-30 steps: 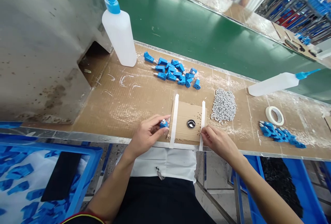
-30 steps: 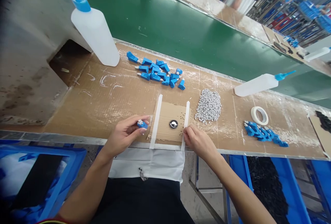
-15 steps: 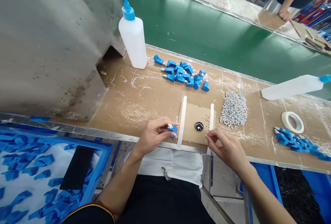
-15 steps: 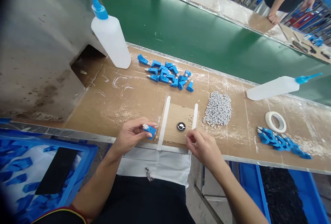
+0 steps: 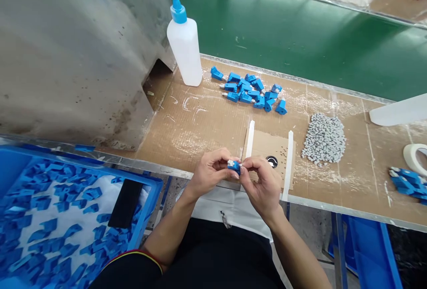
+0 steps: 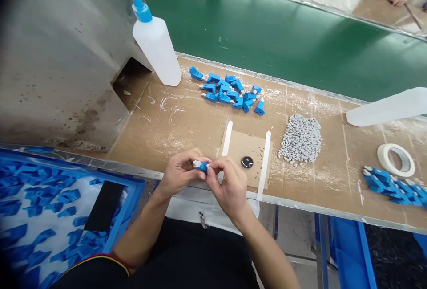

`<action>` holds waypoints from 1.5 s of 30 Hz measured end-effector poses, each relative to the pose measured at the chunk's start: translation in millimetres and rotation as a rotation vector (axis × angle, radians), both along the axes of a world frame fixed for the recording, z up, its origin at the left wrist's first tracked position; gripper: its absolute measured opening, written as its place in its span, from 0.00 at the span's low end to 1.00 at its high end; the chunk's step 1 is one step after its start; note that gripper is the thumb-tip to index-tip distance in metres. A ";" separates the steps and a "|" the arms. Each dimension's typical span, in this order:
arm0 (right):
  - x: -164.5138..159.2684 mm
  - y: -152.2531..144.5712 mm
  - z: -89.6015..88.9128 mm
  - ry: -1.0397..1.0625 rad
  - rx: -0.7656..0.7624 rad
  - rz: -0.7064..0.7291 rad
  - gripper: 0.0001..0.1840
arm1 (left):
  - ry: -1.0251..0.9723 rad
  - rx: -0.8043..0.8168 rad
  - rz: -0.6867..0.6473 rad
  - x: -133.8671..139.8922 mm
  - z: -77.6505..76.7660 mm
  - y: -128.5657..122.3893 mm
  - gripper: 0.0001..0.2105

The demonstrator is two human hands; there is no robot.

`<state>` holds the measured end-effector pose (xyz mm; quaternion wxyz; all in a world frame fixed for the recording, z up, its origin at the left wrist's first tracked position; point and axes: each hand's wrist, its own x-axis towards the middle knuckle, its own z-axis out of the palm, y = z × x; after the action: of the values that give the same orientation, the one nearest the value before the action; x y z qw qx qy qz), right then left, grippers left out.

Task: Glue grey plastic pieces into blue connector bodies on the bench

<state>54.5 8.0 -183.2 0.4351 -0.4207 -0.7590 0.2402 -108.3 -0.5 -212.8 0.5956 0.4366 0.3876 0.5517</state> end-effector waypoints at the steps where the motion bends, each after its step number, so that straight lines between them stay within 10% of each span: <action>1: 0.7 0.2 0.2 -0.002 -0.003 0.007 0.06 | 0.001 -0.006 0.001 0.1 0.3 0.2 0.15; 23: 15.8 2.8 9.1 -0.056 -0.150 0.176 0.08 | 0.247 0.097 -0.013 -4.1 2.2 0.9 0.18; 45: 4.9 -14.5 1.1 0.067 0.068 -0.121 0.13 | 0.152 -0.098 0.197 31.6 24.3 -20.0 0.24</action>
<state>59.5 -6.5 -182.1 0.4881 -0.4424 -0.7248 0.2017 -76.7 -20.5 -188.5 0.5279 0.4073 0.4990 0.5535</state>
